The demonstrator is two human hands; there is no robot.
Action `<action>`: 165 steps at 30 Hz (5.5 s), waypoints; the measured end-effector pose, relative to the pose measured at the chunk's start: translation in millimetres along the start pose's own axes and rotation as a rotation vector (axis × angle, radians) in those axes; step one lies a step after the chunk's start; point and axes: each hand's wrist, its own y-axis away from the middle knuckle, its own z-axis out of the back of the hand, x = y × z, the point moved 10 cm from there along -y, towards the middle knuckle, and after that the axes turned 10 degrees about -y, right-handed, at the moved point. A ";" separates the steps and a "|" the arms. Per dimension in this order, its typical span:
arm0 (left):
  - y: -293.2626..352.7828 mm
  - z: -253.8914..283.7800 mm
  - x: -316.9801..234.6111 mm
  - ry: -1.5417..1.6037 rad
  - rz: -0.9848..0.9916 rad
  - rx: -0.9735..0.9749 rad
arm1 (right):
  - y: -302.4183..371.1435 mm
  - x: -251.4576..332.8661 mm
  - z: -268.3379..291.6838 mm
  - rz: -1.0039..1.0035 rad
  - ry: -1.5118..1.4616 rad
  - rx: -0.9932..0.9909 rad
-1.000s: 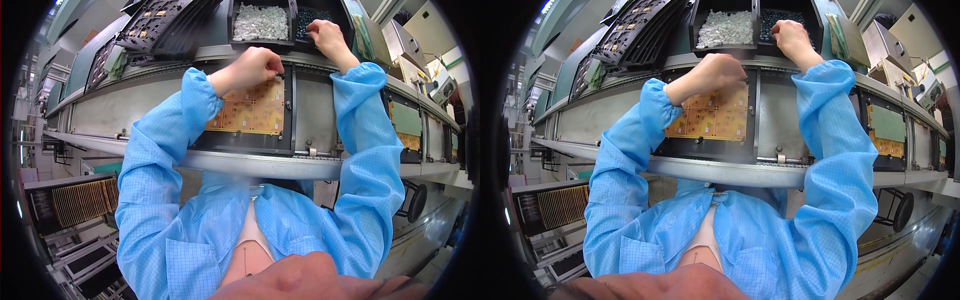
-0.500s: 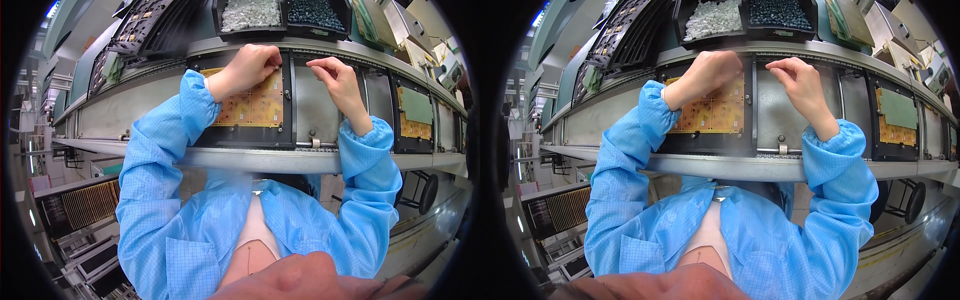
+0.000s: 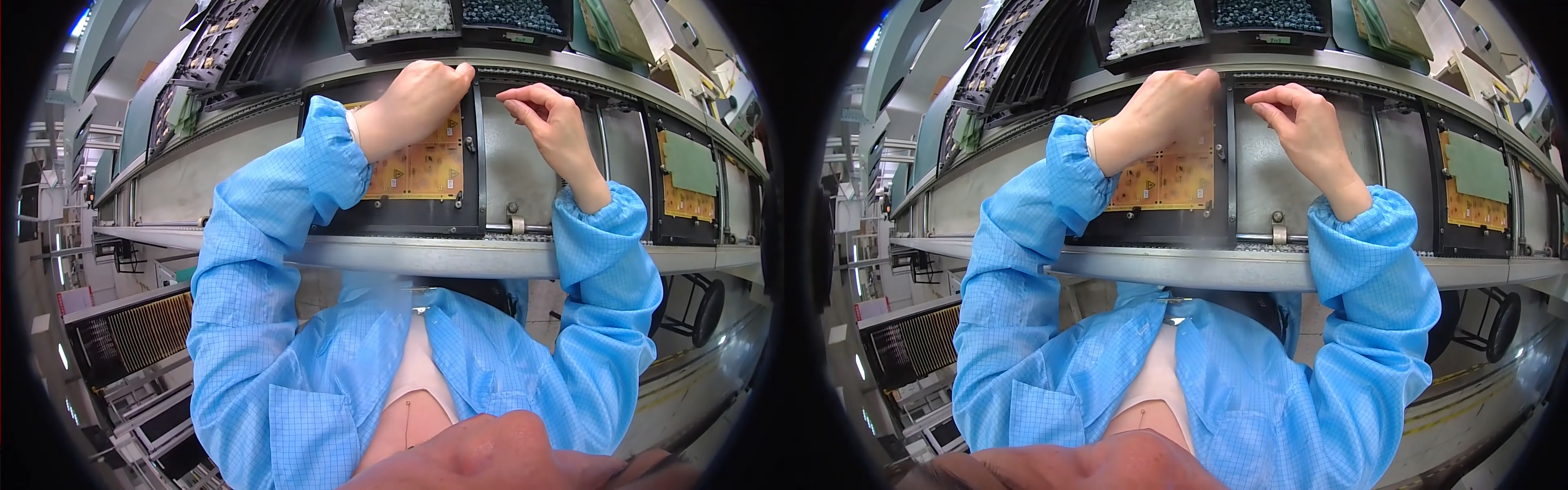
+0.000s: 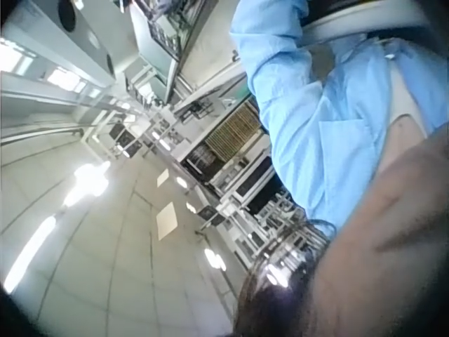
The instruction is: The person assembles electronic components onto a printed circuit board by hand, taking components from a plastic tray and placing them onto the board.
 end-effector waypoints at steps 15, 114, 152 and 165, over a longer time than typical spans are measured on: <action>7.2 38.4 97.0 0.041 0.267 -0.463 | 6.5 -22.1 -8.0 -0.266 -0.425 0.026; 43.4 -1.3 -10.8 1.015 0.121 0.185 | 39.9 -1.6 -27.4 -0.174 -0.365 0.167; 44.5 -5.9 -5.1 0.894 0.271 0.075 | 45.9 -12.6 -16.8 -0.256 -0.566 0.003; 33.0 -22.6 -12.8 0.623 0.252 0.146 | 46.0 -8.1 -16.8 -0.237 -0.549 -0.007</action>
